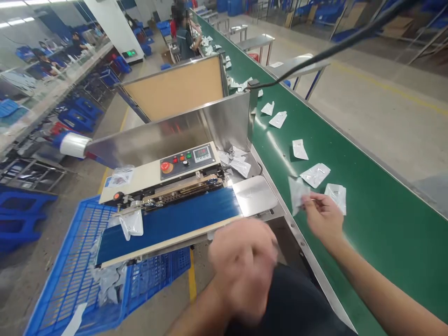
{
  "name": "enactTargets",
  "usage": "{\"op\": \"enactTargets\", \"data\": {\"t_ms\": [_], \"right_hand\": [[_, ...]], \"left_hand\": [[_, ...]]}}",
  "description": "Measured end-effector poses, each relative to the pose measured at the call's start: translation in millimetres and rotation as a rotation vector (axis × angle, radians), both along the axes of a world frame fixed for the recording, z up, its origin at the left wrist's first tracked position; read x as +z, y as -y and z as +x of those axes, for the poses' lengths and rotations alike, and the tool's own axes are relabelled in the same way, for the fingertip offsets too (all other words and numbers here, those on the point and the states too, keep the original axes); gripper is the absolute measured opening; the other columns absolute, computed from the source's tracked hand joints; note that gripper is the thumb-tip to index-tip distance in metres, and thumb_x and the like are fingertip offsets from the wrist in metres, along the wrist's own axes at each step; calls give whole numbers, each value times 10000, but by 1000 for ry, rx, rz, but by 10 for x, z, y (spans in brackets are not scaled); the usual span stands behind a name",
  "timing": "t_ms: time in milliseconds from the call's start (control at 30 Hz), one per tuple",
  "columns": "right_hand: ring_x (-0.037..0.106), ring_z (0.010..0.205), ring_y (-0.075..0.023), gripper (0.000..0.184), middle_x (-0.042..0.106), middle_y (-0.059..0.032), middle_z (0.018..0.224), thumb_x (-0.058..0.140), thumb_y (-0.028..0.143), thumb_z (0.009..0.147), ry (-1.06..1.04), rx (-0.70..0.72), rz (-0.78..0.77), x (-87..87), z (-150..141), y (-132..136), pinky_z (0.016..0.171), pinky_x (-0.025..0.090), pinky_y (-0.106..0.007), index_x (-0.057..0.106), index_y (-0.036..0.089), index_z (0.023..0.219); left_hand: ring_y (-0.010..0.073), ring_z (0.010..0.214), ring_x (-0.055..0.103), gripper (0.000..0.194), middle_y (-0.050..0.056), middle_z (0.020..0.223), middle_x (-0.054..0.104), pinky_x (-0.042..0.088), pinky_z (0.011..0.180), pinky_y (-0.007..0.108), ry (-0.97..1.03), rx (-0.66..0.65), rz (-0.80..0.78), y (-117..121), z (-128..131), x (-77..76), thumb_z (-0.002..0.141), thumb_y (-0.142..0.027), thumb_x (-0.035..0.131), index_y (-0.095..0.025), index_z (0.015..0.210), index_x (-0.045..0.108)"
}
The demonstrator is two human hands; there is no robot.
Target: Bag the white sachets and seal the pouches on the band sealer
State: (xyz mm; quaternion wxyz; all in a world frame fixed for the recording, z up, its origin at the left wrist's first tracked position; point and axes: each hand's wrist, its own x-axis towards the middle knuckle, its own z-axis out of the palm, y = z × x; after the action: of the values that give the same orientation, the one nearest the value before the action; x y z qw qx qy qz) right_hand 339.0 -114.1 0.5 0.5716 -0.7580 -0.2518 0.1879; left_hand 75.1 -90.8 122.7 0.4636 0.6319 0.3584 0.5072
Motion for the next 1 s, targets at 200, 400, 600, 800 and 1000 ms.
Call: {"op": "enactTargets", "data": {"t_ms": [200, 400, 600, 800, 1000], "right_hand": [[741, 897, -267, 511, 790, -163, 1228, 760, 744, 864, -128, 482, 97, 519, -1329, -721, 832, 628, -403, 733, 241, 950], [650, 665, -207, 577, 754, -57, 818, 741, 745, 869, -291, 594, -12, 349, -1416, -1014, 674, 571, -352, 771, 226, 1117], [475, 513, -138, 511, 569, 35, 548, 813, 643, 801, -294, 639, -176, 104, -1096, -1230, 507, 376, -265, 786, 180, 1015], [395, 440, -88, 432, 533, 41, 500, 932, 524, 659, -625, 495, -280, -40, -732, -1528, 418, 288, -222, 714, 174, 789], [411, 395, -74, 300, 542, 35, 487, 926, 349, 704, -731, 533, -379, -112, -899, -1959, 362, 310, -186, 685, 176, 751]], "left_hand": [[335, 1324, 697, 419, 157, 1407, 750, 533, 1169, 492, -207, 44, -52, -807, -148, -649, 1056, -461, 635, -213, 1363, 775], [285, 1037, 774, 414, 118, 1099, 834, 588, 961, 379, -161, 138, -147, -1035, -353, -967, 1097, -492, 548, -224, 1042, 858], [270, 889, 750, 403, 117, 959, 826, 576, 856, 353, -171, 115, -246, -1097, -145, -1155, 1040, -499, 618, -188, 969, 863], [216, 673, 643, 487, 96, 725, 749, 491, 633, 299, -54, 432, -685, -1408, 94, -1430, 861, -584, 762, -108, 810, 846], [165, 609, 584, 498, 61, 655, 679, 432, 571, 269, 116, 589, -803, -1571, 8, -1577, 735, -605, 853, -114, 696, 784]]}}
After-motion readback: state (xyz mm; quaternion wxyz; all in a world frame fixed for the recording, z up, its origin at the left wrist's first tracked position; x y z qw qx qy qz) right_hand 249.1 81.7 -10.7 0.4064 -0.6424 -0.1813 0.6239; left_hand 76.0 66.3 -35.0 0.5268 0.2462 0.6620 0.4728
